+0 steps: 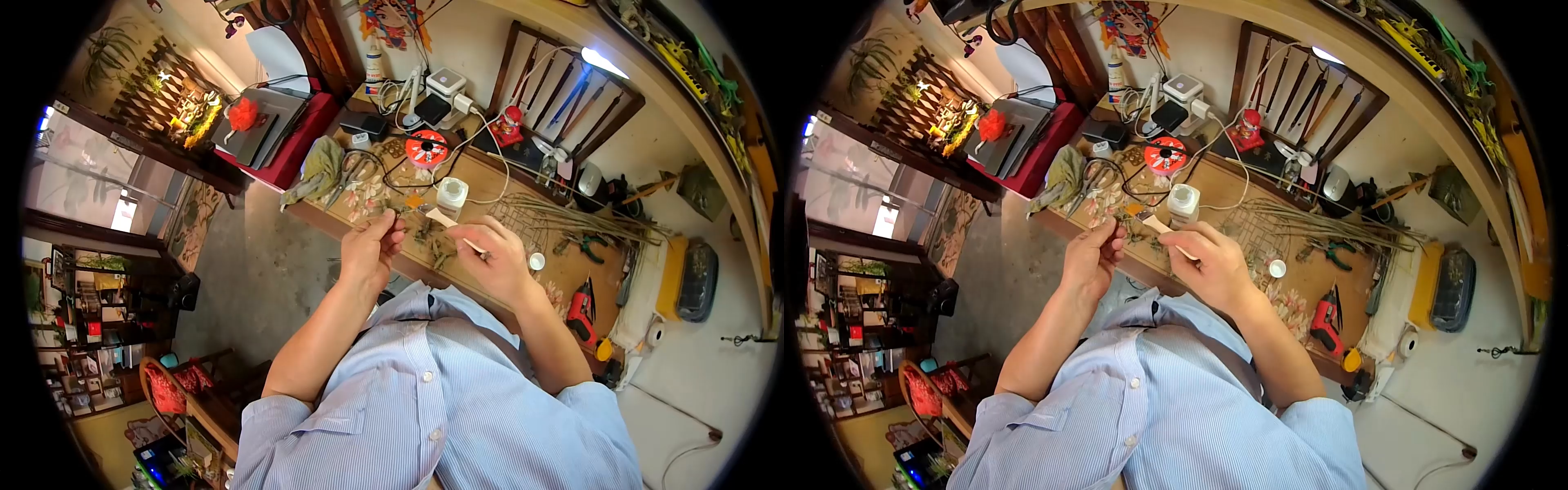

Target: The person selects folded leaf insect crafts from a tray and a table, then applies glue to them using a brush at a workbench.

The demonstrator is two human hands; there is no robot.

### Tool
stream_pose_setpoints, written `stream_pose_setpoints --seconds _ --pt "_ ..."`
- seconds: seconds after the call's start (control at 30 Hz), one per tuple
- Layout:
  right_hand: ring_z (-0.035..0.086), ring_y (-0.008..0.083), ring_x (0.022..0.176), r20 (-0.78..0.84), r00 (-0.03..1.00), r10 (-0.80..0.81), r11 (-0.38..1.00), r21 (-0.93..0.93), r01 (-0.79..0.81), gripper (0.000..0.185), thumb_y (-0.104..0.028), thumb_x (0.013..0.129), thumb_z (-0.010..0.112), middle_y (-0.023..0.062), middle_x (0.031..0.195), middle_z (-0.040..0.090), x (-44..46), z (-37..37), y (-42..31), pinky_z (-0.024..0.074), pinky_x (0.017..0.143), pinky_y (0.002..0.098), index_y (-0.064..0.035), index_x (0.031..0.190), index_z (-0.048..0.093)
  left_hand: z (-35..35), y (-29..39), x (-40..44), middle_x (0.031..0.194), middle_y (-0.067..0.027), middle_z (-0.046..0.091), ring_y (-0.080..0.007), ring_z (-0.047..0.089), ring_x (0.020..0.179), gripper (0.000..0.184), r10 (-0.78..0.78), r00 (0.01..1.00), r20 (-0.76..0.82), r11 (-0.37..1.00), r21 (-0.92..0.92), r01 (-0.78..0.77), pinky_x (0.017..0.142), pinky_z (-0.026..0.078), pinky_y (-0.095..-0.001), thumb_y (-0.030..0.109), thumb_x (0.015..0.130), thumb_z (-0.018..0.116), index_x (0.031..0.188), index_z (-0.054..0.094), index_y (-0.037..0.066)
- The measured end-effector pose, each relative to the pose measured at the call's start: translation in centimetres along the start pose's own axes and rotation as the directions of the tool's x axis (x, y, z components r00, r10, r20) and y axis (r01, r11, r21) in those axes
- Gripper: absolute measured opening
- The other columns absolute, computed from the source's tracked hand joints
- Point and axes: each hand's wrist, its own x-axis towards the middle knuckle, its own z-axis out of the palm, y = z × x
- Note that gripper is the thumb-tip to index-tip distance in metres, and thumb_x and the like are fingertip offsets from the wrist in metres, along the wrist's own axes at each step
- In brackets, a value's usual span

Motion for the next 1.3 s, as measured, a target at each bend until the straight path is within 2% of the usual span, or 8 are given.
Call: stream_pose_setpoints --seconds 0.13,0.33,0.53,0.6,0.83,1.0,1.13,1.3 --pt "0.060 0.0212 0.064 0.006 0.998 -0.060 0.997 -0.045 0.060 0.022 0.003 0.072 0.062 0.0087 0.083 0.060 -0.6 0.2 0.8 0.0481 0.056 0.0290 -0.0059 0.092 0.063 -0.1 -0.1 0.0 0.075 -0.0036 0.062 -0.0079 0.053 0.056 0.015 0.000 1.000 0.013 1.000 -0.003 0.000 0.051 0.043 -0.0218 0.018 0.086 0.062 0.086 0.059 0.004" --pt "0.061 0.0224 0.068 -0.017 0.999 0.037 0.999 -0.039 -0.038 0.025 0.004 0.070 0.062 0.0089 0.085 0.061 -1.1 -0.4 0.4 0.0493 0.058 0.0295 -0.0065 0.093 0.064 -0.5 -0.1 0.3 0.072 -0.0021 0.061 -0.0071 0.051 0.055 0.014 -0.014 1.000 0.017 1.000 -0.009 0.015 0.050 0.042 -0.0215 0.018 0.087 0.061 0.086 0.059 0.005" --pt "0.061 0.0207 0.066 -0.025 0.998 -0.062 0.997 -0.045 0.061 0.025 0.005 0.071 0.061 0.0089 0.084 0.061 -0.9 0.4 0.7 0.0485 0.057 0.0278 -0.0056 0.093 0.064 -0.2 0.0 0.0 0.075 -0.0029 0.062 -0.0085 0.053 0.056 0.014 -0.024 0.998 0.054 0.998 -0.052 0.027 0.051 0.043 -0.0220 0.018 0.086 0.064 0.087 0.059 0.005" --pt "0.059 0.0203 0.065 0.024 0.998 0.050 0.998 -0.041 -0.048 0.024 0.006 0.071 0.060 0.0091 0.084 0.061 -1.5 -0.1 0.7 0.0475 0.056 0.0272 -0.0046 0.093 0.064 -0.3 0.2 -0.1 0.075 -0.0027 0.062 -0.0084 0.053 0.055 0.015 -0.021 0.999 0.049 0.999 -0.043 0.023 0.051 0.043 -0.0222 0.019 0.086 0.064 0.086 0.059 0.005" --pt "0.058 0.0186 0.063 -0.047 0.998 0.051 0.998 0.042 -0.049 0.021 0.006 0.073 0.059 0.0088 0.081 0.060 -0.6 -0.1 -0.3 0.0463 0.056 0.0264 -0.0027 0.092 0.064 0.0 -0.1 -0.3 0.075 -0.0026 0.062 -0.0086 0.053 0.056 0.015 0.025 0.998 0.049 1.000 -0.001 -0.025 0.051 0.042 -0.0220 0.020 0.086 0.064 0.084 0.059 0.006" --pt "0.057 0.0188 0.062 -0.072 0.979 0.190 0.981 0.052 -0.186 0.019 0.004 0.075 0.056 0.0090 0.075 0.059 -1.1 -0.2 0.4 0.0454 0.056 0.0275 -0.0034 0.091 0.065 0.0 0.2 -0.8 0.078 -0.0029 0.063 -0.0080 0.053 0.057 0.015 0.170 0.985 0.025 0.983 0.071 -0.172 0.055 0.042 -0.0218 0.021 0.086 0.063 0.084 0.060 0.006" --pt "0.057 0.0184 0.062 -0.086 0.970 0.228 0.972 0.079 -0.221 0.019 0.004 0.075 0.056 0.0086 0.073 0.058 -1.2 -0.6 0.0 0.0453 0.057 0.0277 -0.0040 0.091 0.065 -0.3 0.2 -0.7 0.079 -0.0031 0.064 -0.0080 0.053 0.057 0.014 0.154 0.988 0.014 0.985 0.073 -0.154 0.056 0.042 -0.0223 0.020 0.086 0.063 0.084 0.060 0.006" --pt "0.057 0.0179 0.062 -0.070 0.984 0.162 0.981 0.123 -0.152 0.018 0.003 0.077 0.056 0.0082 0.074 0.059 -1.1 0.0 -0.6 0.0446 0.056 0.0268 -0.0038 0.090 0.065 -0.1 0.3 -0.5 0.078 -0.0055 0.062 -0.0089 0.052 0.055 0.014 0.100 0.995 0.001 0.995 -0.002 -0.100 0.051 0.044 -0.0229 0.017 0.089 0.058 0.091 0.058 0.004"
